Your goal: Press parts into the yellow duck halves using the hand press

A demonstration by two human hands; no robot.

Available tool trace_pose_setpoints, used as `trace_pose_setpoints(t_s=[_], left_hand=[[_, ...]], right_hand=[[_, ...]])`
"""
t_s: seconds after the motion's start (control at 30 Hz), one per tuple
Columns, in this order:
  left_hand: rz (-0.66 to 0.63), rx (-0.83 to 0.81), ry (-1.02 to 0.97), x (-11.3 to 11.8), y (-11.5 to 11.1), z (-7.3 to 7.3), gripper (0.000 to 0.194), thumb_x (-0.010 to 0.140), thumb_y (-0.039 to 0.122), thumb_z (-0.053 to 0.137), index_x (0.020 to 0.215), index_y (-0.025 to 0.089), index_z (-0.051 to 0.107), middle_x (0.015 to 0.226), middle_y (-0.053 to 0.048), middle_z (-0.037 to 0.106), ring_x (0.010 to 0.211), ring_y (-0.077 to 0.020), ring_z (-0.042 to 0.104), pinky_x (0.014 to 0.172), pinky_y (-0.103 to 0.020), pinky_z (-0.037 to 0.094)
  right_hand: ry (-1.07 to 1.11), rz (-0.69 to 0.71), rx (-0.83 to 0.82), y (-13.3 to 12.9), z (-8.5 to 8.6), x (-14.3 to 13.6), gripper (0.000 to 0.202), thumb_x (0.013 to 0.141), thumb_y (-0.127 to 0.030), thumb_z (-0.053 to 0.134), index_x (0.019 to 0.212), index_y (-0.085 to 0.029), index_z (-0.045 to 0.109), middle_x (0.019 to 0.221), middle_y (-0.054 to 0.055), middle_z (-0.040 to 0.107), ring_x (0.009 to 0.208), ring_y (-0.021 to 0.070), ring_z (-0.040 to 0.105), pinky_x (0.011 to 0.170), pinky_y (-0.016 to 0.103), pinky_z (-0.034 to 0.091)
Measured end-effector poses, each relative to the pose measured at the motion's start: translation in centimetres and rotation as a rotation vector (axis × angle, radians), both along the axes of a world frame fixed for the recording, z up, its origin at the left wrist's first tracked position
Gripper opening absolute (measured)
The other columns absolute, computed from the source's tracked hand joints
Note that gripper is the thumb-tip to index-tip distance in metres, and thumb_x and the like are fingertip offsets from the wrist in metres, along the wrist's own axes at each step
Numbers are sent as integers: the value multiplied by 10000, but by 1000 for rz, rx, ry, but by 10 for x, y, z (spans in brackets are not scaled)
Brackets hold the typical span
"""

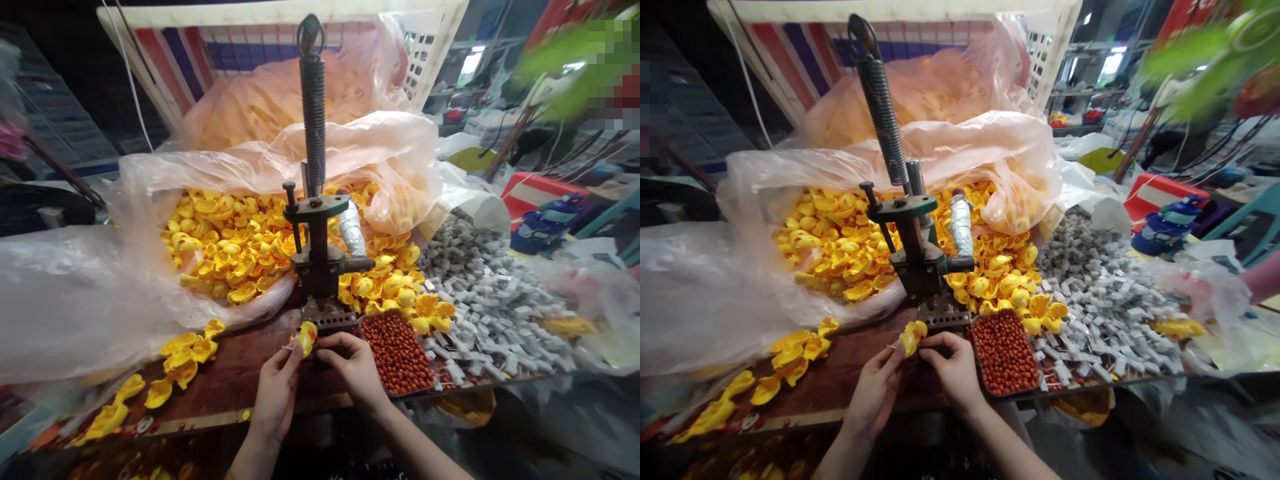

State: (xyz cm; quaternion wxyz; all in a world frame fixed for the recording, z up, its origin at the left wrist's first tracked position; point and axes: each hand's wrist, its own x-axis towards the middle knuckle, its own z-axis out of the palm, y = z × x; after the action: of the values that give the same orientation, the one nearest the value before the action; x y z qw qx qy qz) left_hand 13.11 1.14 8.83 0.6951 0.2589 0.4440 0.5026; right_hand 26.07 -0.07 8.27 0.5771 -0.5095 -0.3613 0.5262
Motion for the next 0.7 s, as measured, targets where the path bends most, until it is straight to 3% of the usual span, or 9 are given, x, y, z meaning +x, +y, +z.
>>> trace_pose_setpoints(t_s=[0.13,0.27,0.33,0.4,0.47,0.53,0.63,0.7], left_hand=[[-11,16,7,-2,0,-2,418,550,379,848,865,120,759,937,-135,738,921,-280,666,852,-392,507],[-75,32,70,-11,1,-5,436,563,390,837,890,112,757,929,-136,740,887,-272,668,827,-377,507],[-131,50,136,-16,9,-7,462,595,412,814,945,118,749,937,-135,738,856,-265,667,802,-374,507],[-157,133,261,-17,23,-10,462,619,418,793,973,125,745,943,-131,734,859,-264,659,801,-372,501],[-142,292,434,-12,43,-14,402,632,398,779,932,132,755,942,-122,722,894,-263,641,833,-363,484],[-159,472,599,-6,62,-17,310,662,365,750,882,147,763,931,-107,697,910,-252,624,853,-347,469],[-317,656,771,1,80,-19,233,756,317,658,917,177,750,940,-84,642,893,-220,611,846,-337,465],[-408,751,851,3,83,-17,206,802,285,604,925,187,736,977,-80,614,914,-207,597,869,-334,453]], right_hand=[[78,-6,-28,-2,-4,1,172,577,-279,785,699,-173,725,732,46,729,709,195,664,733,323,528],[-19,69,-32,3,-11,6,203,584,-311,788,692,-167,695,713,39,715,688,193,654,682,304,521],[-227,110,3,11,-13,9,198,627,-335,770,678,-169,676,705,38,701,685,193,644,655,291,505],[-606,103,76,22,-12,10,165,698,-325,732,682,-175,668,765,53,692,748,200,633,692,292,484],[-1032,71,87,32,-9,11,116,743,-278,702,707,-174,667,855,82,681,840,221,612,750,306,458],[-1306,78,9,38,-4,19,67,751,-224,686,724,-167,665,879,103,673,869,238,598,753,309,438],[-1333,50,-119,50,13,52,121,781,-201,636,666,-164,640,725,85,659,722,206,599,659,281,405],[-1196,-115,-78,71,38,82,244,850,-244,549,628,-161,606,639,65,625,641,172,574,620,266,385]])
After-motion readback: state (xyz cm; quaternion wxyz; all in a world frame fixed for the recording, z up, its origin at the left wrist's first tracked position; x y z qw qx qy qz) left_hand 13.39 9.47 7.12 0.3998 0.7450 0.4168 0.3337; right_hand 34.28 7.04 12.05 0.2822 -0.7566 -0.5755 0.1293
